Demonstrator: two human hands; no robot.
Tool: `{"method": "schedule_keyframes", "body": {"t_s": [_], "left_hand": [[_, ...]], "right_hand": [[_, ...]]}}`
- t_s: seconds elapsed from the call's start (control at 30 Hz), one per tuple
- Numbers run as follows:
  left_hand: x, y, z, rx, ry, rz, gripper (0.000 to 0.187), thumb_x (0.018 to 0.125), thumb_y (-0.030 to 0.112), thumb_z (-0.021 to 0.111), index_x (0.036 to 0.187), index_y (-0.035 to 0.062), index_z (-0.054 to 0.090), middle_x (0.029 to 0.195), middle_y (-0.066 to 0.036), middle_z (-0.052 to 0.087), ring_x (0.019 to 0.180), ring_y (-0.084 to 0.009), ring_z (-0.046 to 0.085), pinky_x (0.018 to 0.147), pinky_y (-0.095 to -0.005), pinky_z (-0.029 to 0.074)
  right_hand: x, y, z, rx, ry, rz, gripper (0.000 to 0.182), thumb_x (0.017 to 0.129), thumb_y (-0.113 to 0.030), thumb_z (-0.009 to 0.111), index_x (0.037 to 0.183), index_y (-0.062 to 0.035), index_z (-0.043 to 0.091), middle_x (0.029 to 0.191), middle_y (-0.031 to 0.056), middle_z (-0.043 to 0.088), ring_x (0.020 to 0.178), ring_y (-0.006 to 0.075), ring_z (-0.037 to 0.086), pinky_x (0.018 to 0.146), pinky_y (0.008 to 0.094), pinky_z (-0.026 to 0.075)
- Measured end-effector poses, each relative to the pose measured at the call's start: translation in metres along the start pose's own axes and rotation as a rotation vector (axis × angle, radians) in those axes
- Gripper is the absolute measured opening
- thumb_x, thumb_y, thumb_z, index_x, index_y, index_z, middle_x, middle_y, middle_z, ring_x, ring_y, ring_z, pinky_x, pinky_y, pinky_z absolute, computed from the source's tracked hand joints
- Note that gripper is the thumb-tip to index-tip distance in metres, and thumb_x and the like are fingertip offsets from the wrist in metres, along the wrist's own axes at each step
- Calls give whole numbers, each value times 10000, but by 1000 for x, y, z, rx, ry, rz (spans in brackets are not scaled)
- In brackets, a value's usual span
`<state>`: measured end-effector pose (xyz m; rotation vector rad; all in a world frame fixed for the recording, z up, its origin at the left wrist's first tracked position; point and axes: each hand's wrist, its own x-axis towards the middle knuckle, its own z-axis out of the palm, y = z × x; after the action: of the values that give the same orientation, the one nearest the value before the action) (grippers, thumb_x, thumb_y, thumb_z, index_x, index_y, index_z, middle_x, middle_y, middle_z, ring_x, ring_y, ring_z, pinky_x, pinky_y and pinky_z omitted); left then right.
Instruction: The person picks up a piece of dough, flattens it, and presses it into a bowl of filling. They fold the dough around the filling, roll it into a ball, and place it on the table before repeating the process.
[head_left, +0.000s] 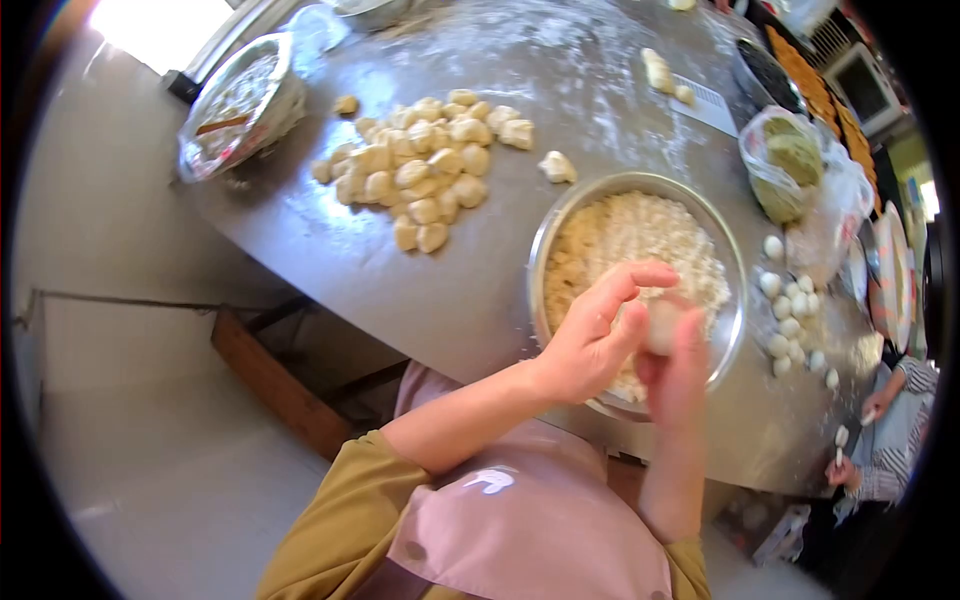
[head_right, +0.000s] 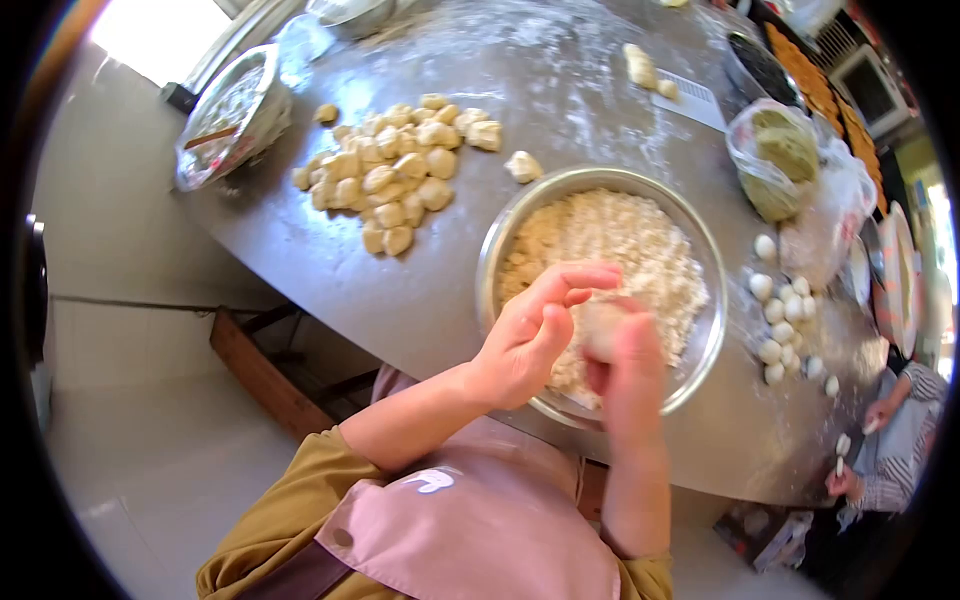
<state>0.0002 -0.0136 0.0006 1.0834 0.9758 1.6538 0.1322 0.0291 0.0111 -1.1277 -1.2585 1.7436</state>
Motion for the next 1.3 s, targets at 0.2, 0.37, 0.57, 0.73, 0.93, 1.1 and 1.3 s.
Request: {"method": "schedule_keyframes", "body": {"t_s": [0.2, 0.37, 0.57, 0.73, 0.93, 1.1, 1.3], "left_hand": [[-30, 1, -115, 1007, 621, 312, 417, 807, 37, 630, 1204, 3, 506, 1205, -182, 514, 1171, -315, 469, 1018, -404, 347], [-60, -20, -184, 1500, 735, -9, 419, 734, -47, 637, 1137, 35, 558, 1148, -192, 556, 1049, -357, 550, 915, -392, 442], [-84, -21, -218, 1086, 807, -60, 307, 737, -56, 647, 1027, 13, 577, 1054, -164, 603, 923, -322, 606, 776, -357, 519], [-96, -14, -160, 1113, 427, 50, 270, 741, -73, 589, 991, 26, 573, 1054, -165, 612, 895, -335, 617, 769, -358, 521], [-74, -32, -116, 1223, 274, -6, 269, 731, 66, 640, 985, 27, 561, 982, -131, 620, 959, -324, 576, 857, -436, 448], [-52, -64, -103, 1385, 366, 13, 227, 756, 70, 675, 964, 42, 590, 890, -106, 578, 783, -304, 533, 743, -426, 443], [-67, -64, -118, 1396, 330, 62, 236, 761, -7, 607, 987, 37, 662, 1005, -130, 598, 1055, -334, 560, 901, -373, 468]], "right_hand": [[43, -24, -165, 575, 42, -311, 687, 968, -513, 397, 1373, 38, 334, 1281, 165, 525, 694, 74, 522, 550, 182, 424], [41, -39, -154, 401, 200, -302, 641, 979, -484, 399, 1343, 44, 404, 1422, 183, 421, 707, 73, 554, 627, 202, 482], [44, -2, -92, 372, 287, -75, 377, 970, -336, 526, 1199, -38, 545, 1049, 24, 616, 668, 40, 488, 587, 184, 404], [46, 7, -87, 318, 275, -30, 336, 954, -306, 563, 1163, -43, 571, 964, 16, 639, 677, 51, 496, 601, 199, 413], [39, 9, -72, 185, 279, -55, 277, 951, -257, 576, 1121, -38, 589, 904, 44, 643, 639, 62, 535, 568, 193, 432], [37, 10, -62, -74, 206, -41, 276, 956, -251, 571, 1126, -34, 585, 911, 44, 642, 670, 58, 544, 612, 198, 450], [31, -1, -38, -721, -31, -194, 314, 907, -157, 629, 1183, -17, 579, 1052, 111, 646, 771, 147, 616, 725, 246, 505]]}}
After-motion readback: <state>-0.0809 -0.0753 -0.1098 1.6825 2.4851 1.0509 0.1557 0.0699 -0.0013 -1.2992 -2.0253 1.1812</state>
